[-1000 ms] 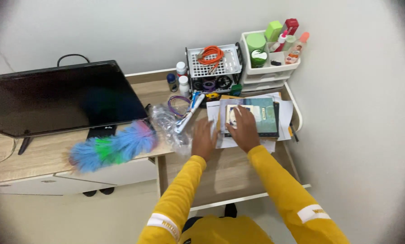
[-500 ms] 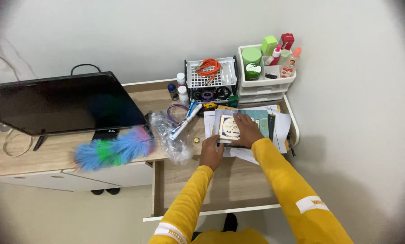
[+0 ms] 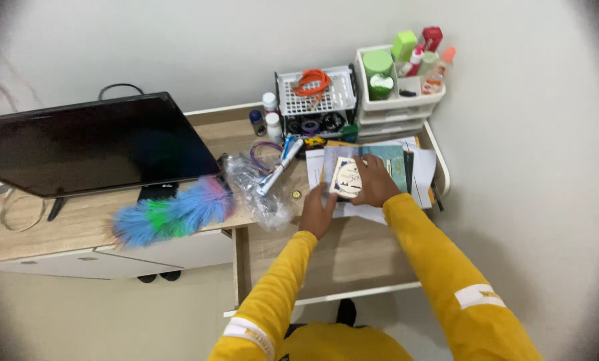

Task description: Organize books and papers inside a desk drawer.

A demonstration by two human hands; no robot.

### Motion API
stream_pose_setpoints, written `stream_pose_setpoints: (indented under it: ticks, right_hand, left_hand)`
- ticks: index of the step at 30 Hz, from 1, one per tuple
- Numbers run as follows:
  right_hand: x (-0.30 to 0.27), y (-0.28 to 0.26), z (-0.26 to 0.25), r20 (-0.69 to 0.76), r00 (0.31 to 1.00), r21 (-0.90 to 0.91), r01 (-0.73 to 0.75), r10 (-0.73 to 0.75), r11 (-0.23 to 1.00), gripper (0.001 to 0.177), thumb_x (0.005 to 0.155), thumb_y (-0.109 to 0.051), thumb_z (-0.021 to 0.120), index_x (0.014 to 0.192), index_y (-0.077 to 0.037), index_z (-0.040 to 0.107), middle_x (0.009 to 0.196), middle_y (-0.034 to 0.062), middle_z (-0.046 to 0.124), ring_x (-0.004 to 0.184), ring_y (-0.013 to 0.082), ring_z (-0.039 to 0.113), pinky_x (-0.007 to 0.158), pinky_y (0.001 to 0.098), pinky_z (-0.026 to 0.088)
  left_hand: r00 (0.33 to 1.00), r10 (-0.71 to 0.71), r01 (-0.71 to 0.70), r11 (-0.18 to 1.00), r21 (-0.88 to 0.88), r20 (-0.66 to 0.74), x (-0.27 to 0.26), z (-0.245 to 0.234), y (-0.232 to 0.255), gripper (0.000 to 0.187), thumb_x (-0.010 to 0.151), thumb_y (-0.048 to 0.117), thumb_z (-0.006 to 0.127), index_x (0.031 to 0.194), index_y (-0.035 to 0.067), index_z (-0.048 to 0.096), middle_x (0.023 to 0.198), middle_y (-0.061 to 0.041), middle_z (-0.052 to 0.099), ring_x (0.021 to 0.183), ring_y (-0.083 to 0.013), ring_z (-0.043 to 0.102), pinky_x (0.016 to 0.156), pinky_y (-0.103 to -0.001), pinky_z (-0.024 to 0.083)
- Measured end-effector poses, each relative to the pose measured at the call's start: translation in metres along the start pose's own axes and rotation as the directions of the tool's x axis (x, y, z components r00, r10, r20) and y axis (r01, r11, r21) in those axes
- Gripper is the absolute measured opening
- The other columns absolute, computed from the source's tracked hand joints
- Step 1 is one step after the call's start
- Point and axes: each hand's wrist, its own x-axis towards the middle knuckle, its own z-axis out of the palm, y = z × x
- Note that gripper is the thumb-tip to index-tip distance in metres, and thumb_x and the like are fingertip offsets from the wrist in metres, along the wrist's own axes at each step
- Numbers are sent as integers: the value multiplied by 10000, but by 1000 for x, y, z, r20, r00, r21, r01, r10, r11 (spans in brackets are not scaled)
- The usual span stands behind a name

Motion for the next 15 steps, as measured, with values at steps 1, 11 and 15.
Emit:
stream_pose_setpoints:
  ticks: [1, 11, 15]
  right_hand:
    - [-9, -8, -3, 2, 1000, 1, -23, 23, 1000, 1214, 456, -326, 965, 1475, 27, 407, 1422, 304, 447, 1346, 475, 404, 1156, 503, 375]
    - [-126, -64, 7, 253, 967, 197, -89, 37, 976, 1198, 568, -300, 990, 1522, -32, 317, 1498, 267, 338, 1400, 461, 334, 1124, 521, 341]
    - [-161, -66, 19, 387, 919, 233, -176, 74, 956, 1193, 567, -223, 959, 1544, -47, 296, 1512, 241, 333, 1386, 439, 337, 1141, 501, 347]
  left_hand:
    - [1000, 0, 0, 1000, -5, 22, -5, -9, 5, 455, 972, 266, 692, 1323, -14, 614, 1247, -231, 676, 1192, -390, 602, 1058, -450, 466]
    - [755, -243, 430, 885, -180, 609, -68, -55, -4, 404, 956, 339, 681, 1208, 25, 661, 1090, -118, 759, 967, -229, 723, 883, -349, 571]
    - [548, -263, 551, 828, -107, 794, -114, 4, -80, 361, 975, 278, 725, 1163, -30, 722, 1056, -121, 760, 944, -200, 679, 873, -355, 565]
